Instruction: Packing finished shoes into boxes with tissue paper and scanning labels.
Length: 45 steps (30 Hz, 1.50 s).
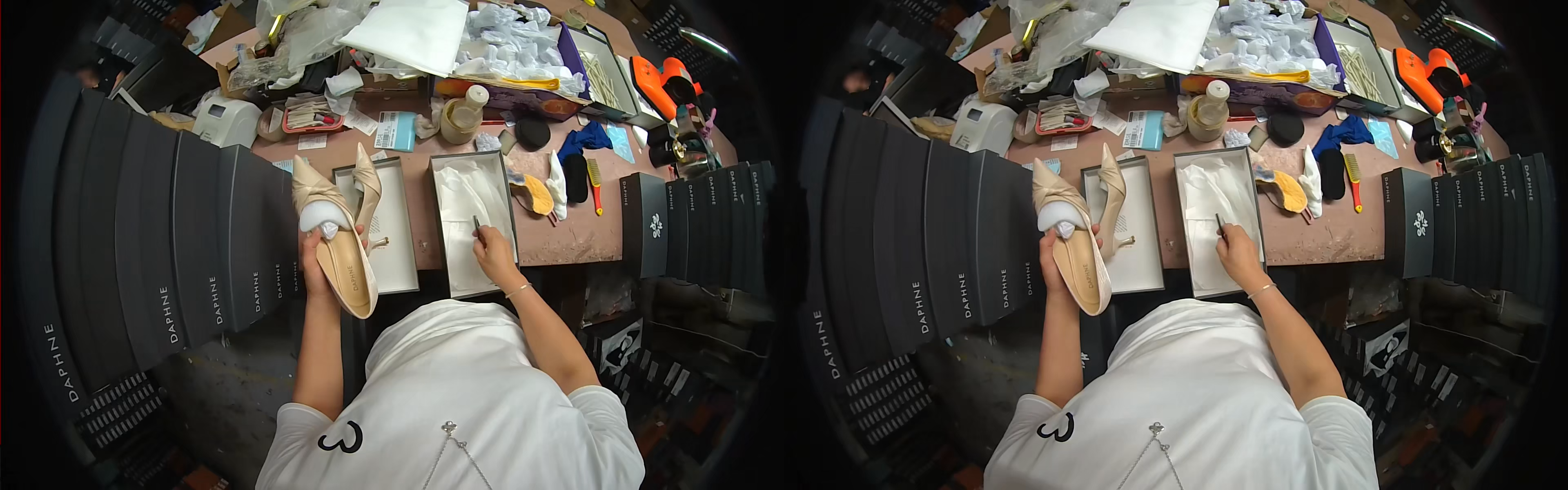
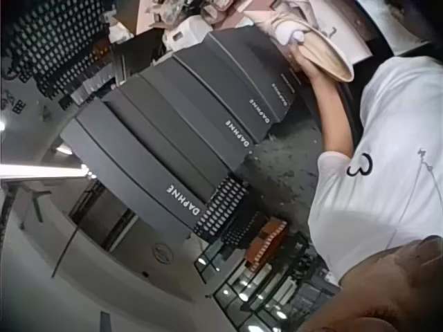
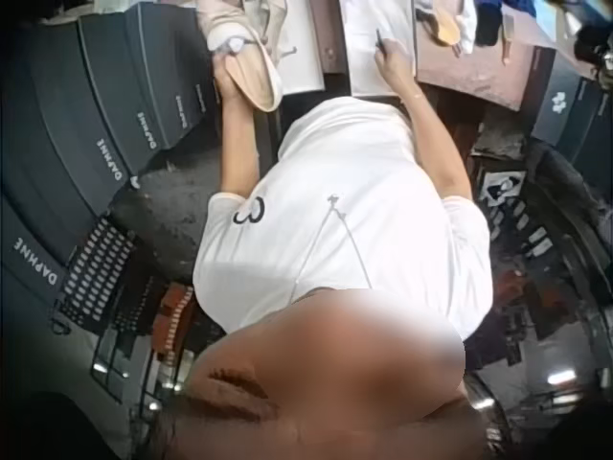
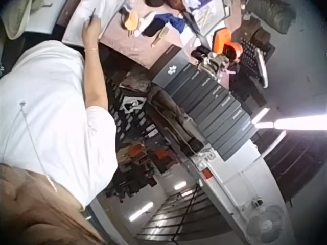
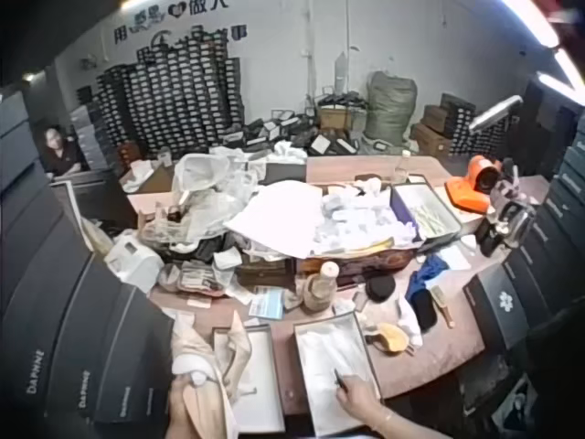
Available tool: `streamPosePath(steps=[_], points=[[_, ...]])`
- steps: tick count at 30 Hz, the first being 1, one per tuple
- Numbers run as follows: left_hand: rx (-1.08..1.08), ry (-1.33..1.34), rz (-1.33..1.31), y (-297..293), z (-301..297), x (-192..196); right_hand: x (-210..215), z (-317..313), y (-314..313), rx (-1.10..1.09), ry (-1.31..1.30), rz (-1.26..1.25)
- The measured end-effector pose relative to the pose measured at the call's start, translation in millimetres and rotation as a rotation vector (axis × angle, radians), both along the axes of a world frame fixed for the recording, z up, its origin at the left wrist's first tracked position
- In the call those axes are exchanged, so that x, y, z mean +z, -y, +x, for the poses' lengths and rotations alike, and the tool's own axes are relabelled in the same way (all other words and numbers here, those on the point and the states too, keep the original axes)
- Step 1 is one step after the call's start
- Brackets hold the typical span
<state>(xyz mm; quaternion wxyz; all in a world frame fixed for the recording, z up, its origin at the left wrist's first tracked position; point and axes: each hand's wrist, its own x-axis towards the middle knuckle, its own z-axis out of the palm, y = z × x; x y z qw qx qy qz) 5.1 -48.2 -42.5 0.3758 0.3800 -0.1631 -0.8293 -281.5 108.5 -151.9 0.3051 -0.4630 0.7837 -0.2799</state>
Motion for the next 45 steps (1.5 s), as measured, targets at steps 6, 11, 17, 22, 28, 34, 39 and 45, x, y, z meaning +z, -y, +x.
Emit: streamPosePath(steps=[6,11,17,22,28,34,39,45], points=[[-0.099,-0.112,0.143,-35.9,-14.0,-42.5,82.4,1.1,-19.0,-0.118,0.354,-0.269],[-0.227,-0.121,0.187,-59.5,-69.4,-31.9,120.8,-27.9,-92.7,0.081,-0.45,0.015],[-0.439,-0.152,0.284,-59.2,-123.4,-24.8,136.0,-84.1,-142.6,-0.369,-0.524,-0.201],[-0.477,-0.162,0.208,-68.4,-145.5,-7.0,159.0,0.3,-11.1,0.059,-0.197,-0.408],[-0.307,-0.065,0.281,-100.6,-141.2,-11.1,122.9,24.3,20.0,0.236,-0.207,-0.128],[-0.224,-0.053,0.289,-110.6,-134.4,-37.4,111.9,2.3,3.0,0.249,0.096,-0.197],[-0.202,-0.082,0.281,-78.1,-126.0,-19.7,102.4,-44.3,1.3,0.035,-0.149,-0.129],[-0.243,-0.039,0.261,-81.2,-131.6,-22.0,129.6,-12.0,33.5,0.379,-0.192,-0.364]])
